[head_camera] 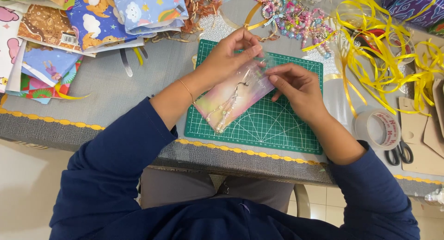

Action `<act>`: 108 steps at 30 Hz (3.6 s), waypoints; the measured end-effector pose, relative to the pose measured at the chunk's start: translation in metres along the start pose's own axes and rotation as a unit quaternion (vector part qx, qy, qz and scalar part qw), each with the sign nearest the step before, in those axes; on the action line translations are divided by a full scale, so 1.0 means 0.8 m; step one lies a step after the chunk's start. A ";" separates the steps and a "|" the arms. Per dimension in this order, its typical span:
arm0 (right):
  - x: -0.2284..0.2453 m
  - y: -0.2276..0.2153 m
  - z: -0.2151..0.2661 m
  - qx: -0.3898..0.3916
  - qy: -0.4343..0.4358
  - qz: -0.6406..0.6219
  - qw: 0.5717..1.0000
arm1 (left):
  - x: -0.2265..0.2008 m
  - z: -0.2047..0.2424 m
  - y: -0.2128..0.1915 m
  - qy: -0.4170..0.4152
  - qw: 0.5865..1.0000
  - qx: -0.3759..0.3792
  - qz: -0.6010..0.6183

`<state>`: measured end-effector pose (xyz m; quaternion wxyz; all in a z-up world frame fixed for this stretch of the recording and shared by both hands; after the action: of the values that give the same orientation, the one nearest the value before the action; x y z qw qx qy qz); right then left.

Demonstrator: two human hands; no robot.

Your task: A person packages a decorative phone strap by attaching it to a backing card and inserting it into a plastic sleeve.

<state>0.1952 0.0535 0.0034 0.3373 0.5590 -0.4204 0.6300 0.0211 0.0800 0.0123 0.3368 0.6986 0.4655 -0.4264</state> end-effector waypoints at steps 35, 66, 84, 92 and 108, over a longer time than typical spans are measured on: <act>0.082 0.054 0.056 -0.087 -0.362 0.569 0.733 | 0.021 0.017 -0.015 -0.286 0.950 0.103 -0.074; 0.064 0.019 0.012 -0.031 -0.208 0.461 0.862 | 0.023 0.004 -0.023 -0.105 0.960 0.077 -0.247; 0.046 0.065 -0.011 -0.007 -0.218 0.503 0.836 | 0.021 0.007 -0.026 -0.158 0.970 0.019 -0.183; 0.027 0.016 -0.026 -0.060 -0.089 0.283 0.953 | 0.025 0.008 -0.026 -0.183 0.974 0.066 -0.113; -0.037 -0.041 -0.048 -0.034 0.159 -0.165 0.973 | 0.025 0.004 -0.024 -0.163 0.983 0.020 -0.079</act>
<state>0.2127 0.1031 -0.0215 0.5182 0.5013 -0.2845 0.6319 0.0059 0.0911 -0.0085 0.3592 0.5877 0.4493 -0.5689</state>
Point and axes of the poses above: each hand's wrist, its own z-axis away from the middle knuckle, its own y-axis out of the palm, x = y × z, the point moved 8 cm from there along -z, towards the middle knuckle, and after that the axes turned 10 degrees about y, right-handed, at the moved point
